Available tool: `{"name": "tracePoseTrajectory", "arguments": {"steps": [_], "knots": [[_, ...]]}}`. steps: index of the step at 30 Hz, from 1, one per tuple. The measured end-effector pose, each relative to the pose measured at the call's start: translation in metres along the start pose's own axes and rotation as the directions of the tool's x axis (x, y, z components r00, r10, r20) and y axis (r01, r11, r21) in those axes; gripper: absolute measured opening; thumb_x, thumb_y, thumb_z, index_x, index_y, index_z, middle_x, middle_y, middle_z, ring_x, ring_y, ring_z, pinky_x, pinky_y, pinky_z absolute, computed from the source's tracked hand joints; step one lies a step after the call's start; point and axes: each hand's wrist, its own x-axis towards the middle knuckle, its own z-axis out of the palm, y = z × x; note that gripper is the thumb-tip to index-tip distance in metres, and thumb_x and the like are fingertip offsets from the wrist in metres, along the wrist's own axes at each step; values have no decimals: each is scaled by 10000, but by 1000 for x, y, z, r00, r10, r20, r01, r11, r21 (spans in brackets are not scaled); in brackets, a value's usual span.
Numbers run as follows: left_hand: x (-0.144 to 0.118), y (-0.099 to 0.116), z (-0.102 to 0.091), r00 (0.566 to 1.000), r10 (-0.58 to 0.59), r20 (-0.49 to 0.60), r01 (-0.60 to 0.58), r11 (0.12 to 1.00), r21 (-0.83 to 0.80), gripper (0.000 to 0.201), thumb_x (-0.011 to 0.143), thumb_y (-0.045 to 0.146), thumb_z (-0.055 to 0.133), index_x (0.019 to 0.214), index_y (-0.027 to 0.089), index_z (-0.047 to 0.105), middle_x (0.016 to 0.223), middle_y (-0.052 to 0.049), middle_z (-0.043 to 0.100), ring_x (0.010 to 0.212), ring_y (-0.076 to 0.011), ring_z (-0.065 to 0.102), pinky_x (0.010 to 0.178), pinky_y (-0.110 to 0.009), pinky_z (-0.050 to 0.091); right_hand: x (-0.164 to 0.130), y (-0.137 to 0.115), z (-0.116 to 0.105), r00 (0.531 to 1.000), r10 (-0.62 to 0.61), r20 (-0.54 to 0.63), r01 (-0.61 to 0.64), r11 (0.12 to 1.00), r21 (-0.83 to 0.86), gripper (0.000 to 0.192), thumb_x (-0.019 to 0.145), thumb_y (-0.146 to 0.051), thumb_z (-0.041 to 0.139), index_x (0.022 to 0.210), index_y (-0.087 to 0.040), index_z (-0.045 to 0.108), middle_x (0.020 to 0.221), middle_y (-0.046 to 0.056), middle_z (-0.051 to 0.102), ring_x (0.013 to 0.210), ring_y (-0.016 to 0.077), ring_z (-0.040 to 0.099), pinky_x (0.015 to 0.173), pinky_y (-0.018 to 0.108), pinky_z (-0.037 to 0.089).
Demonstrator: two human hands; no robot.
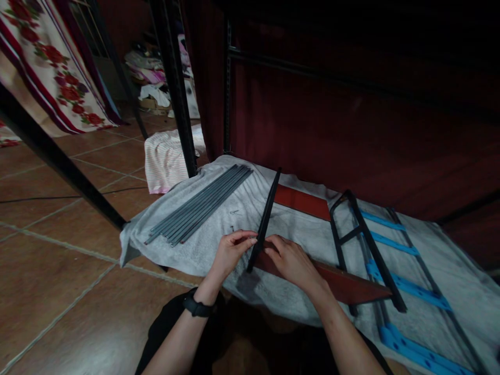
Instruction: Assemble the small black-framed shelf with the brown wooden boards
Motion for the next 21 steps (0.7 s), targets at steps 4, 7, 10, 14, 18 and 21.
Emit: {"name": "tracePoseTrajectory", "arguments": {"steps": [4, 7, 10, 14, 18, 21], "knots": [[-4, -1, 2, 997, 71, 17, -72, 995, 63, 246, 824, 329, 668, 1003, 194, 769, 732, -10, 649, 671, -122, 545, 669, -239, 445, 0, 0, 0, 1000, -18, -4, 18, 1000, -18, 228, 982, -219, 409, 1156, -212, 556, 1090, 50, 696, 1018, 184, 653, 842, 279, 441], [-5, -4, 3, 991, 135, 21, -137, 985, 105, 262, 869, 328, 620, 1059, 213, 760, 737, -8, 617, 692, -121, 532, 671, -236, 428, 0, 0, -1, 1000, -28, 2, 28, 999, -19, 224, 982, -222, 414, 1160, -209, 550, 1092, 52, 693, 1016, 185, 652, 842, 276, 440], [-5, -7, 4, 980, 196, 30, -198, 973, 121, 243, 878, 305, 615, 1057, 227, 760, 833, -27, 644, 784, -138, 569, 723, -244, 441, -1, -1, -1, 999, -32, 0, 32, 999, -31, 216, 986, -228, 406, 1149, -210, 547, 1088, 52, 690, 1012, 191, 654, 836, 280, 440], [-5, -9, 3, 955, 294, 46, -298, 942, 154, 193, 870, 266, 626, 982, 227, 778, 954, -52, 666, 938, -168, 599, 843, -266, 452, 0, -1, 0, 1000, -9, 5, 9, 998, -57, 205, 989, -237, 402, 1124, -208, 554, 1061, 58, 693, 1008, 200, 655, 826, 285, 442], [-5, -9, 4, 974, 225, -13, -223, 972, 76, 251, 831, 261, 669, 1070, 219, 736, 902, -37, 678, 856, -153, 611, 801, -266, 472, 0, -1, 0, 1000, -6, 3, 7, 998, -64, 212, 989, -243, 406, 1136, -206, 553, 1084, 65, 692, 1015, 203, 655, 840, 292, 446], [-6, -7, 5, 989, 132, -71, -132, 991, 8, 211, 770, 272, 730, 963, 189, 730, 816, -19, 676, 749, -135, 601, 720, -245, 475, -1, 0, 0, 1000, -13, -2, 13, 998, -59, 207, 989, -250, 410, 1131, -209, 556, 1079, 59, 696, 1013, 202, 659, 839, 291, 450]]}}
